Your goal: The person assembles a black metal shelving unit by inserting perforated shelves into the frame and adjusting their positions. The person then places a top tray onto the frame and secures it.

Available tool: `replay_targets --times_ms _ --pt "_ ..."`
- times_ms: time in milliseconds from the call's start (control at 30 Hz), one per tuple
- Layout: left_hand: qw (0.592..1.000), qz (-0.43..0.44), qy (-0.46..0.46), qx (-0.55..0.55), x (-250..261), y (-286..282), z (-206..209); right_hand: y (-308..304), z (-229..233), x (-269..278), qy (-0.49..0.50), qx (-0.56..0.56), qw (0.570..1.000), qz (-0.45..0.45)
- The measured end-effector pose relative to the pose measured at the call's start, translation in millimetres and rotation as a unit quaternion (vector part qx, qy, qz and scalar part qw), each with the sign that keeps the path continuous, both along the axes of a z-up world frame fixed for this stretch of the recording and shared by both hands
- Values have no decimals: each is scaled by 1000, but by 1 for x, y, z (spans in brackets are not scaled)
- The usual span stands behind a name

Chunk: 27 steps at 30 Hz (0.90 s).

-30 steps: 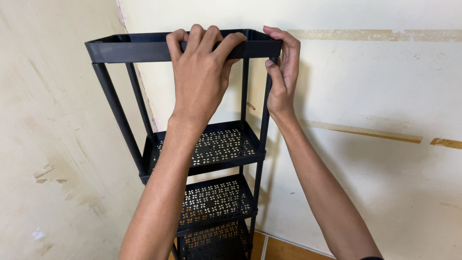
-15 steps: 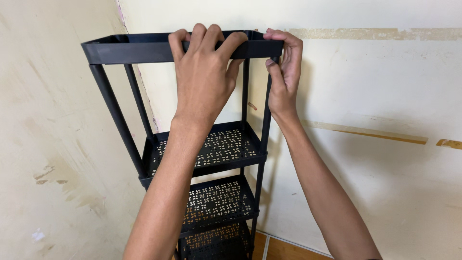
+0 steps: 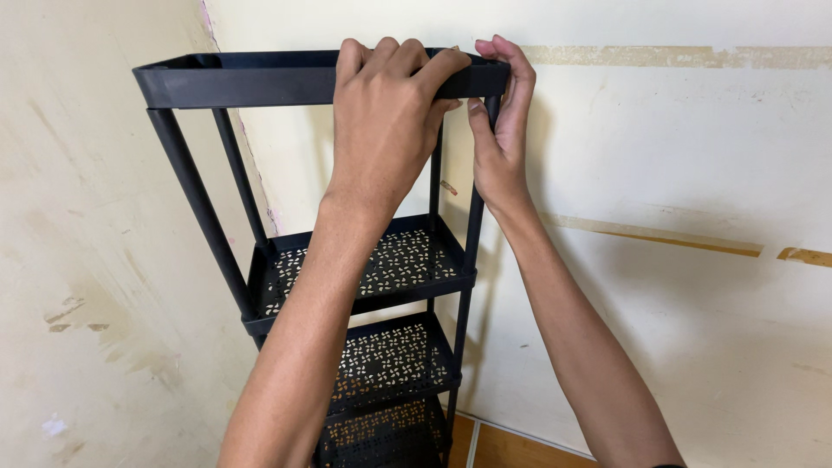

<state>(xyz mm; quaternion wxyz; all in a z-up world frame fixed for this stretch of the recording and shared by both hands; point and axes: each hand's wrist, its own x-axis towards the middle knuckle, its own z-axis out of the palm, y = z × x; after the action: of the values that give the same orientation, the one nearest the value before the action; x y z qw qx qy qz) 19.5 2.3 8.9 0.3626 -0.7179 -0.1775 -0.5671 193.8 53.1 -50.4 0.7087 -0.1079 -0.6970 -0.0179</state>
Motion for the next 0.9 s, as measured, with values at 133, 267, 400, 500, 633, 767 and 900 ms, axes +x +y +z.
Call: replay_targets --times_ms 133,267,400,500,633,767,900 --pt "1000 -7 0 -4 1 2 0 2 -2 3 -14 8 1000 -26" --pt "1000 -14 16 -2 -5 1 2 4 0 1 -8 6 999 31" --pt "1000 -12 23 10 -5 -2 2 8 3 3 8 17 999 31" --pt "1000 -6 21 3 -5 -4 2 9 6 4 14 36 999 8" --pt "999 -16 25 -16 -6 -4 0 7 8 3 18 35 999 6" --pt "999 -14 49 -9 -19 -11 -7 -5 11 0 11 36 999 -25" --pt "989 133 -44 37 -77 -26 -19 -34 22 -15 29 -2 992 -125"
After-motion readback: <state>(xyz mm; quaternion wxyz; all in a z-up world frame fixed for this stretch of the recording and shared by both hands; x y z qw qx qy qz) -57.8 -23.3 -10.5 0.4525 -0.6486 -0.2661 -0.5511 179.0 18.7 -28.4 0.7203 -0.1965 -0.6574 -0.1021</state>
